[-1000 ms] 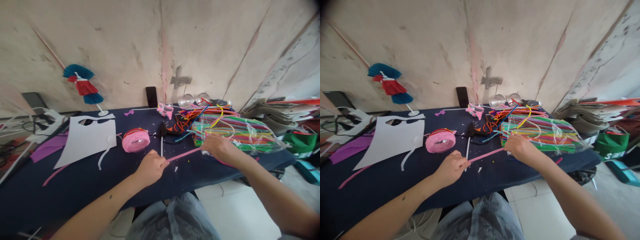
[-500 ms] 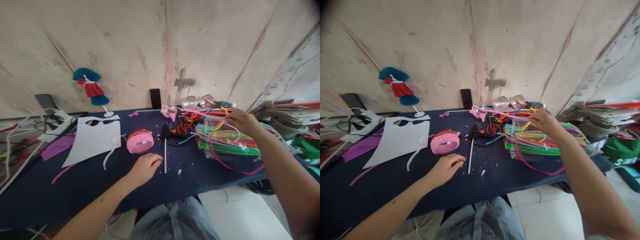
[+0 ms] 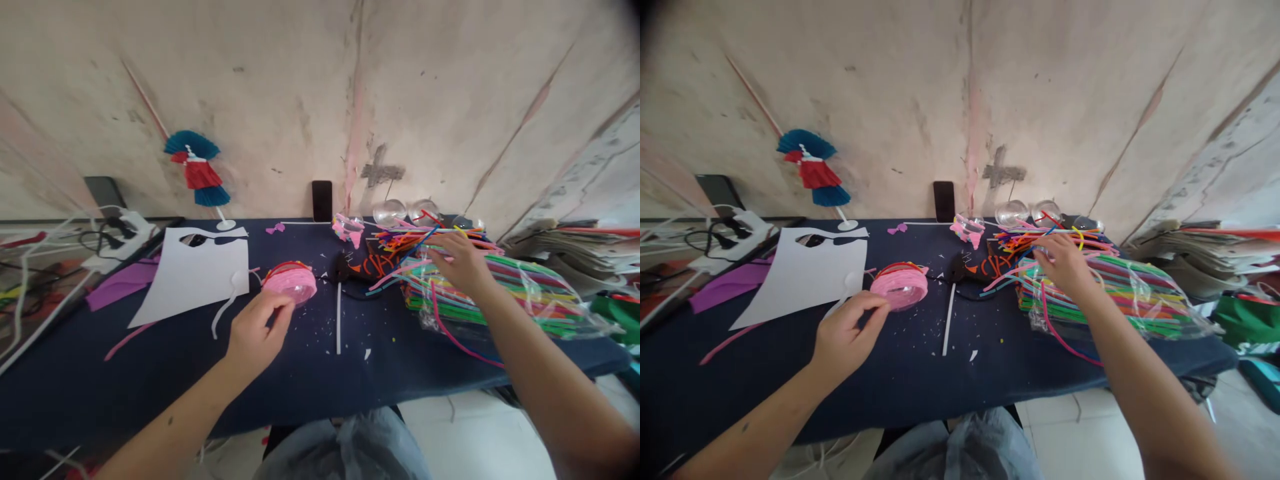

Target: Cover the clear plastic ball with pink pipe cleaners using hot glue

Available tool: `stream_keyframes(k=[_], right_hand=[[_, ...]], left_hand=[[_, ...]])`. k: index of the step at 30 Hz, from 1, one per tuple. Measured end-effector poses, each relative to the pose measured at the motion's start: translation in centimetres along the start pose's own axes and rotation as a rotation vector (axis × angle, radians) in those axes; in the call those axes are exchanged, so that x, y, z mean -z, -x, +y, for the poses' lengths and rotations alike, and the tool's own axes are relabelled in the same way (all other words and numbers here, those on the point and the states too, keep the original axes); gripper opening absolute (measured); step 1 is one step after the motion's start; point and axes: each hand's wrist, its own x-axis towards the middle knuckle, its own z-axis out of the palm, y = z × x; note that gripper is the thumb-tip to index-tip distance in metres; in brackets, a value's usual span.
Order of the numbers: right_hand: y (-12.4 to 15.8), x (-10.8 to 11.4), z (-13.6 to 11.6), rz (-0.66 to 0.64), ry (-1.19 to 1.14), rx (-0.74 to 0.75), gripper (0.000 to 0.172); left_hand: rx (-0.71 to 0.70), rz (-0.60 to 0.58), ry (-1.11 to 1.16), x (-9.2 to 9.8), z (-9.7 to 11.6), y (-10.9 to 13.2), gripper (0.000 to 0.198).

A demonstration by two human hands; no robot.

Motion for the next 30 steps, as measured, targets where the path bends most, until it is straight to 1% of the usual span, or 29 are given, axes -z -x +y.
stream_keyframes(k=[1, 3, 4, 6, 7, 8, 10, 11, 13, 15, 17, 19, 21, 23, 25, 28, 30], right_hand=[[-0.4, -0.6, -1.7, -0.013, -0.045, 0.007, 0.019], [-1.1, -2.4, -4.7, -0.095, -0.120, 0.050, 0.019], [-1.4, -3.6, -5.9, -0.148, -0.124, 0.064, 0.018], [-1.8, -6.1, -7.7, -0.299, -0.044, 0.055, 0.018], [-2.0, -7.4, -8.4, -0.375, 0.042, 0.045, 0.016], [-2.2, -8.6, -8.9, -0.431, 0.130, 0.042, 0.014], [-2.5, -10.5, -9.6, -0.467, 0.198, 0.037, 0.013], [-2.6, -11.2, -9.8, -0.473, 0.215, 0.036, 0.013], [-2.7, -12.1, -10.0, -0.470, 0.228, 0.035, 0.009], [-2.5, -12.3, -10.0, -0.456, 0.233, 0.038, 0.004], [-2.0, -12.1, -9.9, -0.426, 0.228, 0.040, 0.004], [-1.5, -11.8, -9.6, -0.390, 0.222, 0.036, 0.008], [-1.1, -11.5, -9.1, -0.313, 0.163, 0.022, 0.011], [-0.8, -11.3, -8.7, -0.194, -0.012, -0.014, 0.014], [-0.5, -11.0, -8.4, -0.101, -0.261, -0.110, 0.015], [-0.1, -10.2, -8.8, -0.099, -0.646, -0.315, 0.020], [0.2, -9.5, -9.5, -0.124, -0.853, -0.420, 0.024]], left_hand=[[-0.017, -0.025, 0.043, -0.1, 0.3, -0.1, 0.013], [-0.013, -0.121, 0.105, -0.7, 0.8, -0.1, 0.017], [-0.002, -0.178, 0.116, -1.1, 1.0, 0.0, 0.022], [-0.003, -0.270, 0.118, -1.8, 1.3, 0.5, 0.030], [-0.005, -0.292, 0.132, -2.2, 1.3, 0.7, 0.031], [-0.004, -0.307, 0.159, -2.4, 1.3, 1.0, 0.028], [0.024, -0.310, 0.199, -2.8, 1.3, 1.4, 0.014], [0.042, -0.324, 0.213, -2.8, 1.3, 1.6, 0.010], [0.080, -0.373, 0.222, -2.8, 1.1, 1.8, 0.011], [0.122, -0.445, 0.220, -2.8, 0.9, 1.9, 0.009], [0.183, -0.497, 0.212, -3.0, 0.8, 1.9, 0.008], [0.266, -0.516, 0.219, -3.4, 0.9, 1.8, 0.009], [0.360, -0.508, 0.260, -4.0, 1.1, 1.6, 0.012], [0.429, -0.485, 0.334, -4.7, 1.5, 1.1, 0.014], [0.442, -0.445, 0.392, -5.5, 1.8, 0.4, 0.016], [0.392, -0.344, 0.449, -6.6, 2.4, -0.7, 0.028], [0.386, -0.335, 0.491, -7.1, 2.9, -1.1, 0.033]])
